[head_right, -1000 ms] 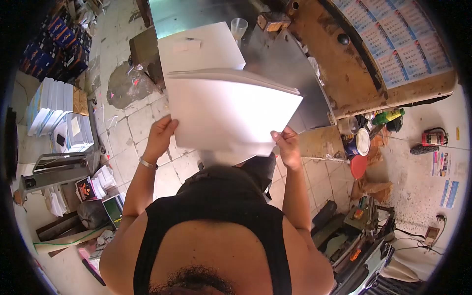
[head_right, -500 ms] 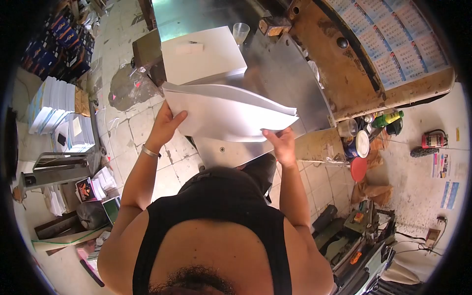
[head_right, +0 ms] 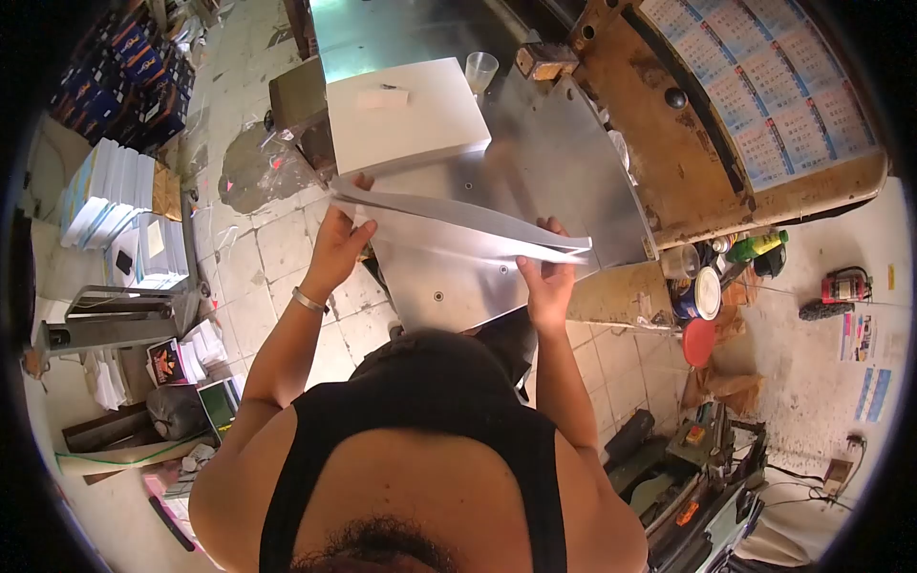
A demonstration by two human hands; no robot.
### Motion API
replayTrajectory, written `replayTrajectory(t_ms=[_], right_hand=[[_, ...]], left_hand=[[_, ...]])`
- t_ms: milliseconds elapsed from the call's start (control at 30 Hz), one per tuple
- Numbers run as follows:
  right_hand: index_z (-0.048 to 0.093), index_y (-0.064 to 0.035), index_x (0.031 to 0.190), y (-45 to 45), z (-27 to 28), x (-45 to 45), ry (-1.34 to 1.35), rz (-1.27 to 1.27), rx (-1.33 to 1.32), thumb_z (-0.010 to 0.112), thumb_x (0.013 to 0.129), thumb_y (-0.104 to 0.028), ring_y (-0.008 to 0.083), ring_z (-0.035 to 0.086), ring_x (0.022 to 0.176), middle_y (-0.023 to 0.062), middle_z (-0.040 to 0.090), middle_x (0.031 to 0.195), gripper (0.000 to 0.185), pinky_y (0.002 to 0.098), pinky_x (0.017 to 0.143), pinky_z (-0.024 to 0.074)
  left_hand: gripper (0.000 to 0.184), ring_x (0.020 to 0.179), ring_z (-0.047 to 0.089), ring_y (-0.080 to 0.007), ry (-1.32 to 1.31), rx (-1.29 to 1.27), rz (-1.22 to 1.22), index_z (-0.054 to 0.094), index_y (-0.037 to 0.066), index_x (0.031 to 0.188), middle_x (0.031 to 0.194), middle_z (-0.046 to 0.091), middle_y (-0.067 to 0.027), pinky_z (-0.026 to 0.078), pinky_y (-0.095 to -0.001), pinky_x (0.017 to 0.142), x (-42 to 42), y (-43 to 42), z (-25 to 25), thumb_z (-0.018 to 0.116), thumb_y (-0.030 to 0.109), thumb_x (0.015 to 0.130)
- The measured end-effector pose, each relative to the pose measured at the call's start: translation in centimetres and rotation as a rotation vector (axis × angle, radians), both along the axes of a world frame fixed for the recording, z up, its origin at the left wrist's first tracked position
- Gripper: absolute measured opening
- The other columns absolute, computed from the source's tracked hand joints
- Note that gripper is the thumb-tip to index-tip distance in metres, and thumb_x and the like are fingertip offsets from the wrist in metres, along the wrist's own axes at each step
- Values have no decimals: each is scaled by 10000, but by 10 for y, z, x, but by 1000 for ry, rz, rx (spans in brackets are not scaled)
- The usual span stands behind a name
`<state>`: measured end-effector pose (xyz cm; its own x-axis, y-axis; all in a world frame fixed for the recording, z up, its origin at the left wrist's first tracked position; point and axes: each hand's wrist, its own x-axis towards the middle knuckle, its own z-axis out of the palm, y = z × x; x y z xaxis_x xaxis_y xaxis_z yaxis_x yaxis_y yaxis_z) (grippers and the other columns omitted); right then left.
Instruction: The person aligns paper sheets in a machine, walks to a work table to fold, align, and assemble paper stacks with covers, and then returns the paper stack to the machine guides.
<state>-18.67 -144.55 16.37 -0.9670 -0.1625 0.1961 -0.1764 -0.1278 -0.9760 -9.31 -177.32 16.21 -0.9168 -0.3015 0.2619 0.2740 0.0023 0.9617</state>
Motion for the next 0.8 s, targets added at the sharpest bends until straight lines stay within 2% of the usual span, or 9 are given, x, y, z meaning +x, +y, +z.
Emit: replayTrajectory(t_ms=[100,233,367,400,500,533,600,667,800], right_hand=[[454,53,1452,-5,3,-1,74,75,52,724,919,46,257,494,1386,158,570,1421,597,395,1207,331],[519,29,1367,0,-5,0,-74,-6,125,729,936,24,213,567,1282,122,640,1331,479,366,1135,395],[557,21,1319,-4,-2,7,-2,-69,193,753,931,-1,199,596,1224,108,679,1260,435,356,1093,423],[509,25,1402,1,-16,5,-76,-87,187,756,923,4,210,566,1281,127,631,1347,539,370,1131,405],[416,28,1508,-2,-25,11,4,-124,97,736,925,17,235,501,1386,152,539,1467,665,383,1194,356],[304,34,1588,-12,-9,18,62,-68,88,671,958,39,264,397,1498,184,418,1593,729,395,1243,294],[277,34,1605,-11,-2,21,21,-81,121,619,982,55,276,363,1526,203,386,1624,711,395,1251,281],[226,37,1629,-13,7,21,-31,-77,152,544,1007,85,290,321,1554,233,336,1661,700,391,1256,269],[273,37,1618,-16,5,27,2,-134,136,553,1021,60,278,417,1495,225,402,1625,660,378,1221,330]], left_hand=[[534,1400,477,-207,19,46,10,434,7,1503,1505,521,-116,366,-371,1173,-4,3,-2,600,-29,996],[496,1347,526,-199,-38,82,3,445,-6,1478,1447,574,-117,398,-353,1142,-4,2,-2,613,-4,1012],[405,1277,579,-194,-26,93,140,514,-23,1405,1352,633,-114,434,-333,1098,-4,11,-1,630,21,1019],[384,1237,593,-183,-34,77,170,535,-22,1391,1314,650,-109,445,-321,1070,-1,15,-2,631,32,1023],[340,1115,624,-151,-62,13,246,586,-19,1366,1207,696,-94,470,-284,985,1,14,-7,622,68,1039],[336,1073,627,-139,-102,-15,262,595,-17,1369,1178,706,-90,472,-272,957,5,15,-8,611,82,1049],[373,976,610,-105,-101,-87,292,583,-5,1427,1133,725,-76,470,-241,887,9,18,-1,570,123,1077],[391,989,611,-110,-168,-108,310,568,-7,1451,1157,722,-79,472,-242,904,12,20,1,557,124,1082],[433,1072,632,-124,-151,-158,302,536,-4,1495,1230,723,-96,468,-246,962,15,17,-5,558,119,1080]])
